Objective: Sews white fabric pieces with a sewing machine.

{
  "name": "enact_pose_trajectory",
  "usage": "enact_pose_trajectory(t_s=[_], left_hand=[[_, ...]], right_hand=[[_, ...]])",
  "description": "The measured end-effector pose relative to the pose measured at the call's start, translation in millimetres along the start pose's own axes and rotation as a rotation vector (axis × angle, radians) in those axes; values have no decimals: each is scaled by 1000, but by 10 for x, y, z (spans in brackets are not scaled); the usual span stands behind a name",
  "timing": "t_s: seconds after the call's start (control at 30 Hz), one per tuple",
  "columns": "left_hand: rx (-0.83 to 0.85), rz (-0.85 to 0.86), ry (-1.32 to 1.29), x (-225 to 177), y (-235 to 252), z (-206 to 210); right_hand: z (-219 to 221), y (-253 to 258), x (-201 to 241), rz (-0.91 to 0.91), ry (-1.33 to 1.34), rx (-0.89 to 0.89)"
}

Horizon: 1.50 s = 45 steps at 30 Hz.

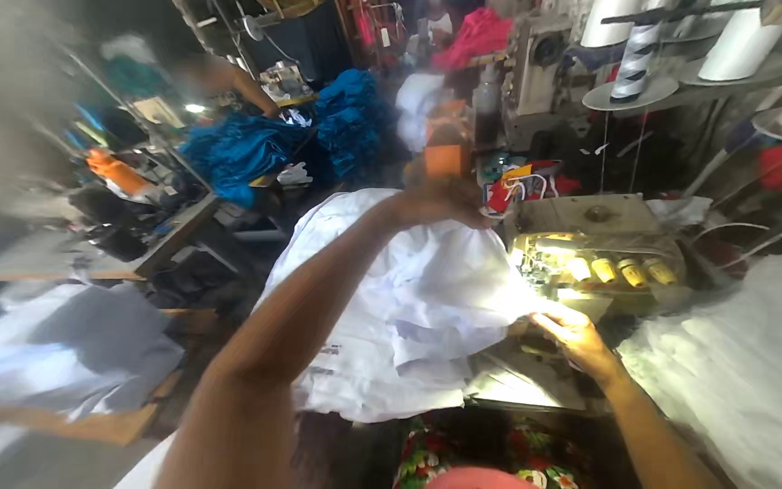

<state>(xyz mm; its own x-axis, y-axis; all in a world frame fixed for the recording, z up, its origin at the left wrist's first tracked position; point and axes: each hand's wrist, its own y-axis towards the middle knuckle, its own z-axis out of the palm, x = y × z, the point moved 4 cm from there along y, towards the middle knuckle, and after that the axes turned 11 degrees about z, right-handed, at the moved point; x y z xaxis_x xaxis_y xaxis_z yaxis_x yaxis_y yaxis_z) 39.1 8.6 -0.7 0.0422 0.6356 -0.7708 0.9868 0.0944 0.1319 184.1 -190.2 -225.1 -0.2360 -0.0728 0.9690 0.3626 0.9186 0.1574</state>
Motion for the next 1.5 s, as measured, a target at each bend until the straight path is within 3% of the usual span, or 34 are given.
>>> enact_pose_trajectory(t_s=[0.13,0.37,0.5,0.6,0.73,0.8,0.93,1.03,1.5], left_hand=[[196,84,-101,-540,-150,272],[97,33,-207,-537,-103,370],[145,20,-367,-554,-19,554],[222,-13,-263,-553,18,541],[326,-75,183,-580,9,366],[289,-74,210,-592,-11,349],[206,-8,-149,-531,-46,542],[170,3,-270,-497,-38,711],[134,-17,44,-336,10,1062]], right_hand=[[-4,46,63,51,14,48],[38,1,20,74,211,20],[56,-38,30,22,112,-9],[61,-99,16,9,68,2],[107,-197,-76,27,92,19],[122,-193,-98,11,126,2],[136,-144,-85,15,159,-8],[120,-123,-52,16,131,-15],[129,-129,-119,20,141,-11]])
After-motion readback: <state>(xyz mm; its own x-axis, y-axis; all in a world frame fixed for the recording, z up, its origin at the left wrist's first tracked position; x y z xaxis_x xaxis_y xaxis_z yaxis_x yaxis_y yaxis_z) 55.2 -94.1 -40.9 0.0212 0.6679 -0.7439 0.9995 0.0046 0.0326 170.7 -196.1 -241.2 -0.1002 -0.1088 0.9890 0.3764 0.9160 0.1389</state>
